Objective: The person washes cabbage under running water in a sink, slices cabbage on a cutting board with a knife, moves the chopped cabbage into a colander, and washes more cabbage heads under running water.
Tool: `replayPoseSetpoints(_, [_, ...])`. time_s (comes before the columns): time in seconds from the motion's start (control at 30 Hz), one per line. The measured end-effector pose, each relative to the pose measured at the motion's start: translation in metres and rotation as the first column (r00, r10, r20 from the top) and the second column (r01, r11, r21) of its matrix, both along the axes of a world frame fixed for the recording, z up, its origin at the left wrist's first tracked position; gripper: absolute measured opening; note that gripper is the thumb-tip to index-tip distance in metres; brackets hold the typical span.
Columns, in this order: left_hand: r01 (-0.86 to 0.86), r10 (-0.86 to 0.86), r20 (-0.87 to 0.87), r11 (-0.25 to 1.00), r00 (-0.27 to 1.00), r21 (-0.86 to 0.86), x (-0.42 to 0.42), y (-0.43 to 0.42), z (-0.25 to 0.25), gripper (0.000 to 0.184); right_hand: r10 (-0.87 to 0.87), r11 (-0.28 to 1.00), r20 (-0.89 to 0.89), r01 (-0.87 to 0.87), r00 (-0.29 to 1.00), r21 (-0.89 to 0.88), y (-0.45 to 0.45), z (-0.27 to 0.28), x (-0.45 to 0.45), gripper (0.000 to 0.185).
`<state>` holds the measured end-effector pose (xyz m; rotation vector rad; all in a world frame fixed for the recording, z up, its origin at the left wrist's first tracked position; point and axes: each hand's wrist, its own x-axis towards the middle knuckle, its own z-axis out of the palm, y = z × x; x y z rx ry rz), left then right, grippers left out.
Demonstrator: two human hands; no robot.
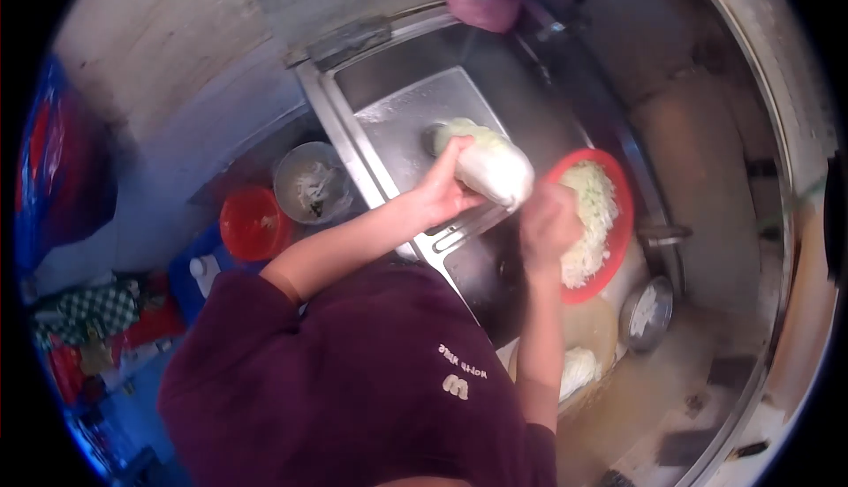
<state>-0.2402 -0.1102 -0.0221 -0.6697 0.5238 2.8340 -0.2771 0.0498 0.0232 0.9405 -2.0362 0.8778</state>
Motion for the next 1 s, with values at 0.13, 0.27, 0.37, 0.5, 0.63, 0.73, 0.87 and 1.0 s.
replayPoseSetpoints(0.13, [0.023,-0.025,0.071,0.999,0.997,0.031,0.009,-0.008,0.000,0.052,0.016,0.969,0.204,0.034,0.979,-0.243,-0.027,0.048,0.019,0.021])
replayPoseSetpoints(0.27, [0.022,-0.011,-0.156,0.997,0.988,0.071,0.009,-0.004,-0.065,0.059,0.274,0.961,-0.025,-0.273,0.961,0.039,-0.088,0.083,0.045,0.027])
replayPoseSetpoints(0.37, [0.021,-0.006,-0.193,0.997,0.981,0.078,0.018,-0.004,-0.073,0.058,0.525,0.782,0.291,-0.588,0.800,0.208,-0.137,0.063,0.050,0.042])
replayPoseSetpoints(0.5, [-0.023,0.022,0.024,0.999,0.999,0.045,0.031,-0.018,-0.028,0.056,0.441,0.726,0.475,-0.614,0.762,0.311,-0.138,0.049,0.039,0.046])
replayPoseSetpoints(0.63, [-0.029,0.022,0.170,0.999,0.985,0.044,0.024,-0.026,-0.024,0.056,0.183,0.869,0.581,-0.407,0.793,0.282,-0.083,0.044,0.011,0.048])
replayPoseSetpoints(0.73, [-0.009,-0.005,0.155,0.996,0.988,0.088,0.010,-0.024,-0.037,0.057,0.101,0.913,0.648,-0.329,0.755,0.241,-0.056,0.022,0.006,0.069])
replayPoseSetpoints(0.87, [0.032,-0.042,0.098,0.994,0.994,0.102,-0.008,-0.016,-0.030,0.053,0.065,0.946,0.582,-0.235,0.810,0.222,-0.049,-0.007,0.004,0.083])
replayPoseSetpoints(1.0, [0.134,-0.135,0.065,0.991,0.989,0.027,-0.017,-0.021,-0.021,0.062,0.007,0.983,0.551,-0.106,0.834,0.148,-0.048,-0.022,-0.015,0.073])
